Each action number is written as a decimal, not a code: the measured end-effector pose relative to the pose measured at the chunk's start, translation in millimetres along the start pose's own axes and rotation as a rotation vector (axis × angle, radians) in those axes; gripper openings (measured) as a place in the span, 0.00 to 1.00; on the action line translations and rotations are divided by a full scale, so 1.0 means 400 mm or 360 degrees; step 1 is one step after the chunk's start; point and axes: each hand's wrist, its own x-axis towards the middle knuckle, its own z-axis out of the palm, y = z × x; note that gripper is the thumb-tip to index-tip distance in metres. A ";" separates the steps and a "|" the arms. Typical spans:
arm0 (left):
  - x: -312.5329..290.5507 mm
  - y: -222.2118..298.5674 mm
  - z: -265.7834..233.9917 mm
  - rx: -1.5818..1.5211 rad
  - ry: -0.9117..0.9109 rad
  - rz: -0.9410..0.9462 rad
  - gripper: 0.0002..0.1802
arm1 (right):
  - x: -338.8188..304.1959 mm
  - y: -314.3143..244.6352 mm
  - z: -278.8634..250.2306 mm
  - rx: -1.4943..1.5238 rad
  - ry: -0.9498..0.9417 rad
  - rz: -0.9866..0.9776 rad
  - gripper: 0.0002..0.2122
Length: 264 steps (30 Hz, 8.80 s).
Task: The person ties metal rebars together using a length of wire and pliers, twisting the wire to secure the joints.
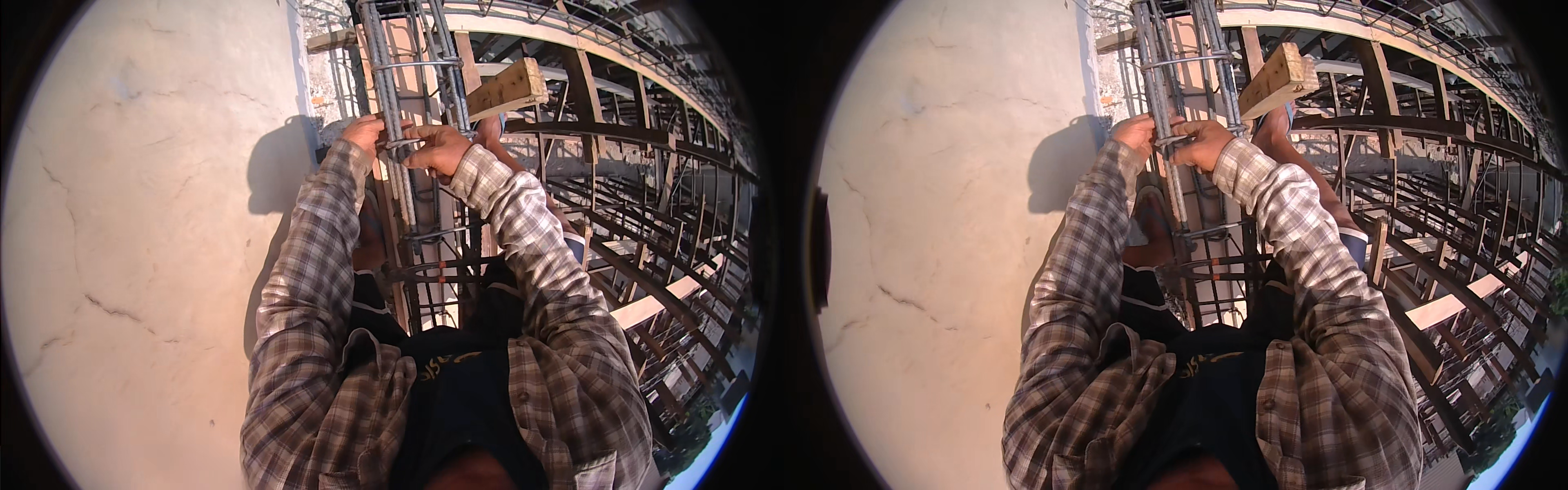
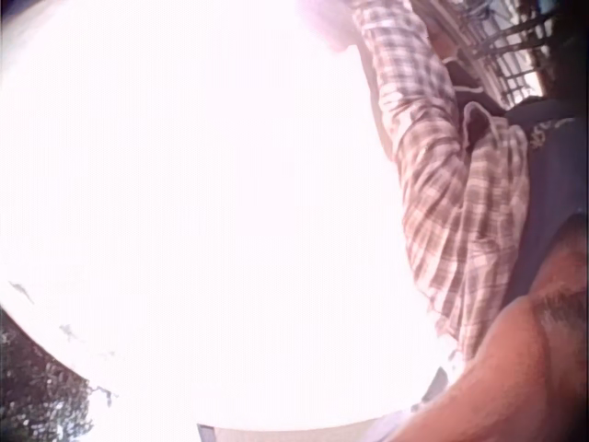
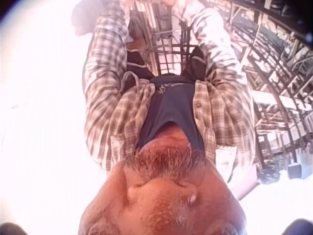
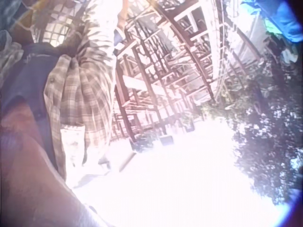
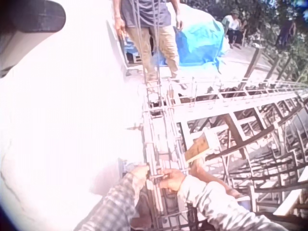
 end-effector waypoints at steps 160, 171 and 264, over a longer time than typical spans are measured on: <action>-0.210 -0.136 0.231 -0.1094 -0.0536 0.0068 0.11 | -0.317 -0.261 0.000 -0.2439 0.0014 0.0196 0.21; -0.228 -0.119 0.218 -0.1482 -0.0642 0.0149 0.15 | -0.235 -0.355 0.124 -0.2916 0.0123 0.0583 0.17; -0.629 -0.335 0.182 0.0156 0.0052 0.0535 0.22 | -0.527 0.279 0.257 -0.1071 0.0845 -0.0473 0.17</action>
